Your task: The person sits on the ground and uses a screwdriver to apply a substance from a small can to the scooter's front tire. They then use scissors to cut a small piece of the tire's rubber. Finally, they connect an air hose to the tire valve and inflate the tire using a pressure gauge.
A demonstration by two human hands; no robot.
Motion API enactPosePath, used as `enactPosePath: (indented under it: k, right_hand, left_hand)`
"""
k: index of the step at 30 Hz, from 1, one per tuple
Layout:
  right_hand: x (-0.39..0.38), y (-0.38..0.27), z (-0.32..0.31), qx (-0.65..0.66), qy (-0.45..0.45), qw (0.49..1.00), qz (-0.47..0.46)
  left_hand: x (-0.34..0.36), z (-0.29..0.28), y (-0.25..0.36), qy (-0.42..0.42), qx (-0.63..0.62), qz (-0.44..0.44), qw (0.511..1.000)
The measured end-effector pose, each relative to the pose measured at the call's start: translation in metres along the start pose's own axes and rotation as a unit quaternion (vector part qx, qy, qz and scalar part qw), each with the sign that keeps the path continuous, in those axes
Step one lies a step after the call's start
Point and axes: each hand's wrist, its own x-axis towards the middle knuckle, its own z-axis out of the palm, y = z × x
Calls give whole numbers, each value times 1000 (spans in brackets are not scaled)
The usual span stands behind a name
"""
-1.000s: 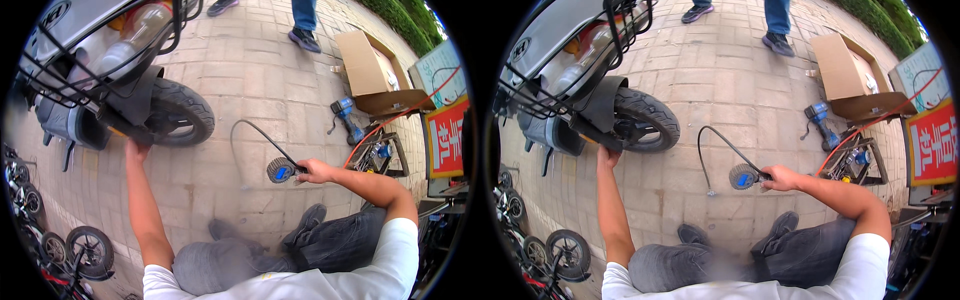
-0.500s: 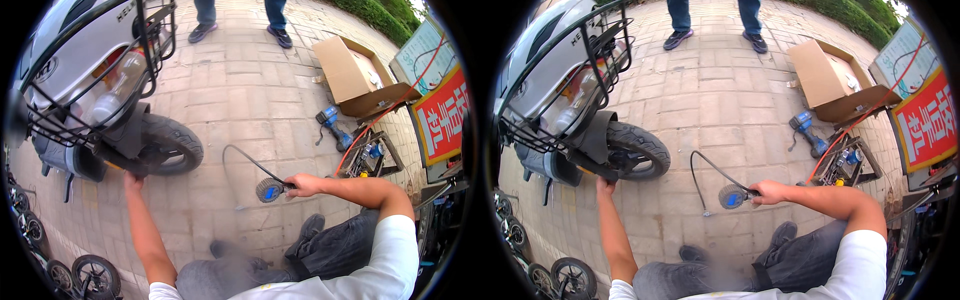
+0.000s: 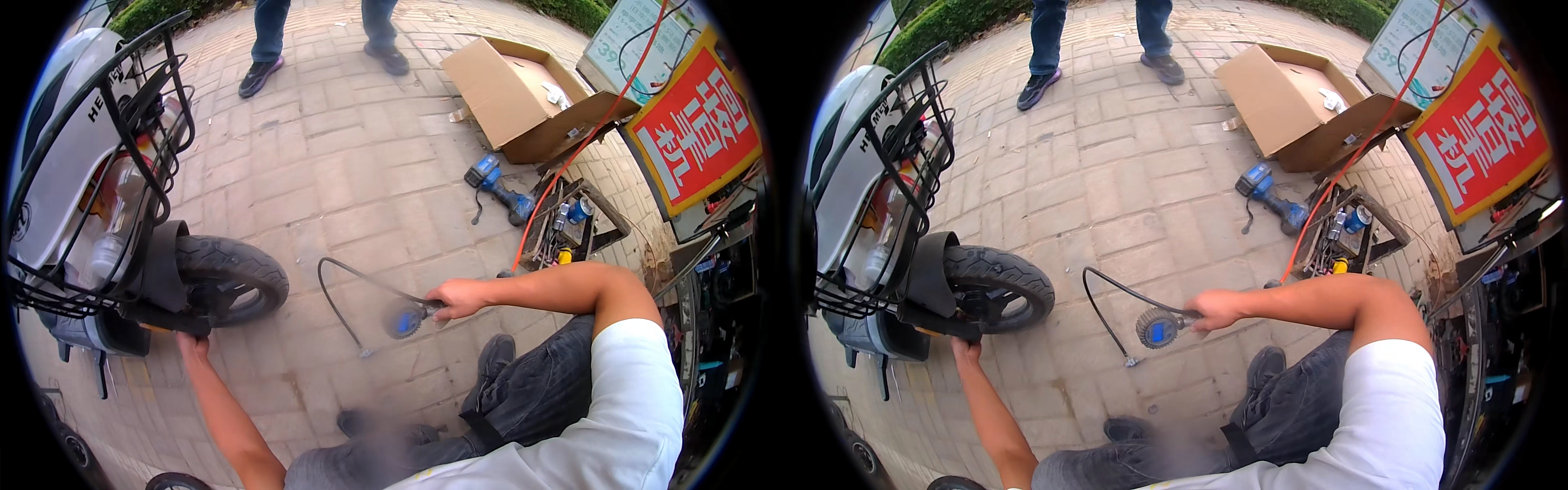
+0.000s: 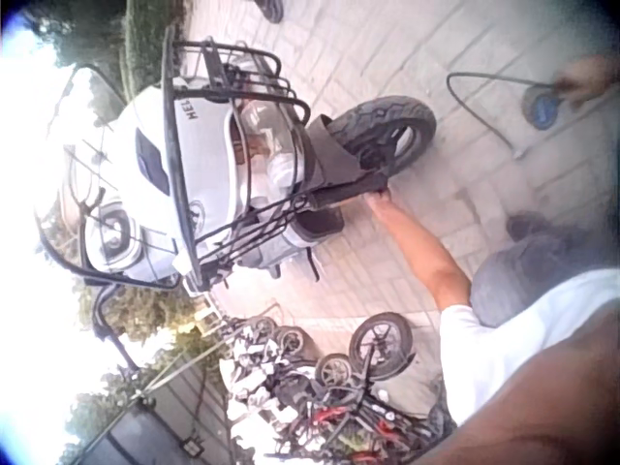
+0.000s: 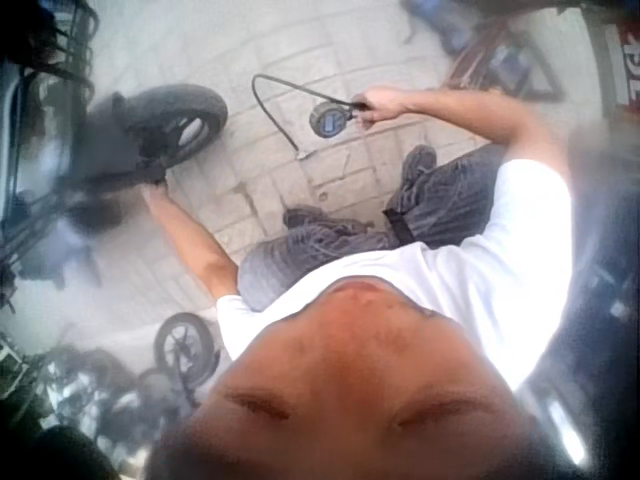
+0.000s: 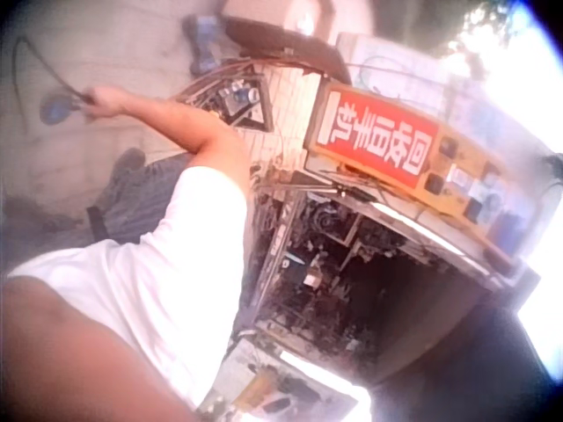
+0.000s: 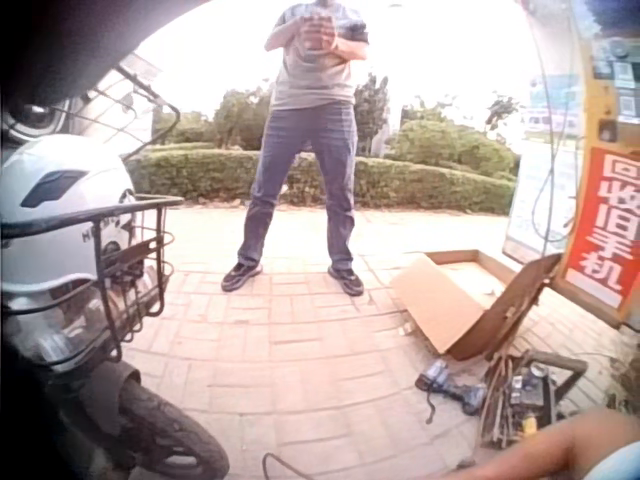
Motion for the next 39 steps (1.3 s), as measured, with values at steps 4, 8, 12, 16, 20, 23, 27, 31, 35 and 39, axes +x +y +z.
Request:
enactPosePath:
  k: [4,8,12,16,20,23,27,31,35,39]
  right_hand:
    - [4,0,1,1,-1,1000,-9]
    - [1,6,4,-1,3,1000,-5]
    - [4,3,2,8,6,1000,-14]
    - [5,6,3,3,3,1000,-10]
    - [3,13,5,-5,0,1000,-1]
    - [9,4,0,-5,-3,1000,-16]
    - [-3,-9,-14,75,19,997,-31]
    - [3,-3,-19,-4,-20,1000,-14]
    - [9,-35,-17,17,-54,997,-45]
    - [6,-51,-12,82,-43,994,-52]
  left_hand:
    - [8,-6,6,18,48,55,997]
    - [-11,23,0,33,71,-2,997]
    - [-5,2,3,15,39,10,999]
    - [3,-3,1,0,60,34,998]
    - [-8,21,-5,21,44,37,998]
    - [-18,-17,13,107,116,-17,987]
    - [-102,-41,-32,5,130,-134,982]
    - [-210,78,-100,-212,309,-250,893]
    - [-245,176,-140,-291,125,-274,908]
    - [-242,207,-138,-315,51,-296,900]
